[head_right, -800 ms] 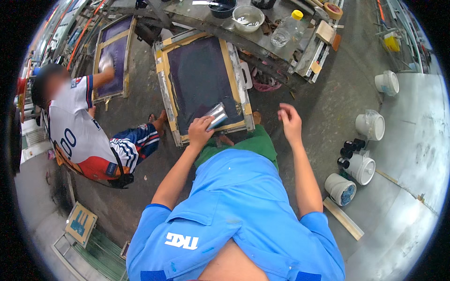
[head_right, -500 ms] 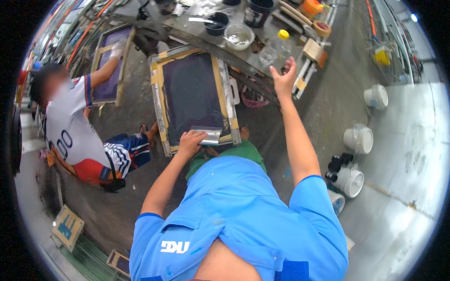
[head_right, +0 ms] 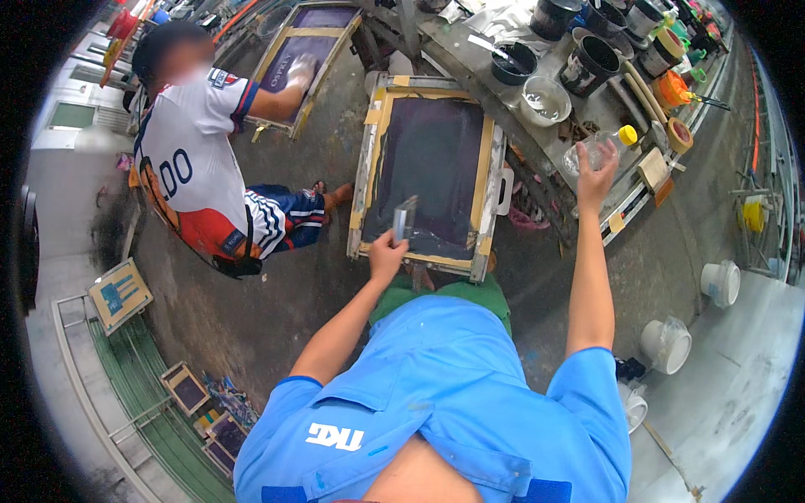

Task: The person applies ink to a screen printing frame using a squeegee, then moves to a conveyor belt to press the frame onto a garment and pull the squeegee across to transfer the design. The person repeats the process on multiple garments.

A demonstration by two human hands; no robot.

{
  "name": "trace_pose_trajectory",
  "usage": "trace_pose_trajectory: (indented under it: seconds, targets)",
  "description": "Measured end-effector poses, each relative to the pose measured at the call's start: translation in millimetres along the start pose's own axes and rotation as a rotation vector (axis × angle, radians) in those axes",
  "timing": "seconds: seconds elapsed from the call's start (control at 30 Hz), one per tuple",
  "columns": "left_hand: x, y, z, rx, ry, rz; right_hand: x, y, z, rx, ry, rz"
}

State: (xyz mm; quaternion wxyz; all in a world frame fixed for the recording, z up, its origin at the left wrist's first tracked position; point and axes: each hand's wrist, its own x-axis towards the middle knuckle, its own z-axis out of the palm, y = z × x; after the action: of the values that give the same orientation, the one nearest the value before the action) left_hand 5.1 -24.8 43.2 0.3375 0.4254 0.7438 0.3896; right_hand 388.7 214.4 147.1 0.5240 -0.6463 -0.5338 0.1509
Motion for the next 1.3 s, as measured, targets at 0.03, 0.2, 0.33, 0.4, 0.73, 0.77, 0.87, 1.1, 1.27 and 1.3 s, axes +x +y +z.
trace_pose_trajectory:
  seconds: [0.03,0.2,0.33,0.4,0.73,0.77,0.87,1.1,1.27,1.3]
  targets:
    - [-3,13,16,-0.085,-0.078,-0.012,-14,-24,-14,0.003,-0.036,-0.005]
    - [-10,28,90,-0.237,-0.186,0.021,-90,-53,-58,0.005,-0.373,-0.047]
    - [-17,13,93,-0.200,-0.266,0.052,-159,-43,-78,-0.125,-0.607,-0.020]
    - [-13,13,64,-0.197,-0.283,-0.011,-180,-52,-84,-0.183,-0.720,-0.041]
    - [33,-28,-50,-0.044,-0.010,0.013,-198,-54,-42,-0.756,-1.210,-0.488]
    - [31,-25,-53,-0.041,0.001,0.024,-199,-55,-37,-0.803,-1.207,-0.548]
    - [26,-34,-55,-0.023,-0.004,0.038,-202,-54,-20,-0.945,-1.267,-0.574]
    - [8,-18,-51,-0.206,0.019,0.006,-218,-67,23,-1.070,-1.394,-0.574]
    - [16,-26,-56,-0.172,0.017,-0.017,-220,-79,26,-0.965,-1.328,-0.585]
    - [16,-28,-57,-0.173,0.033,-0.009,-220,-76,23,-0.973,-1.305,-0.624]
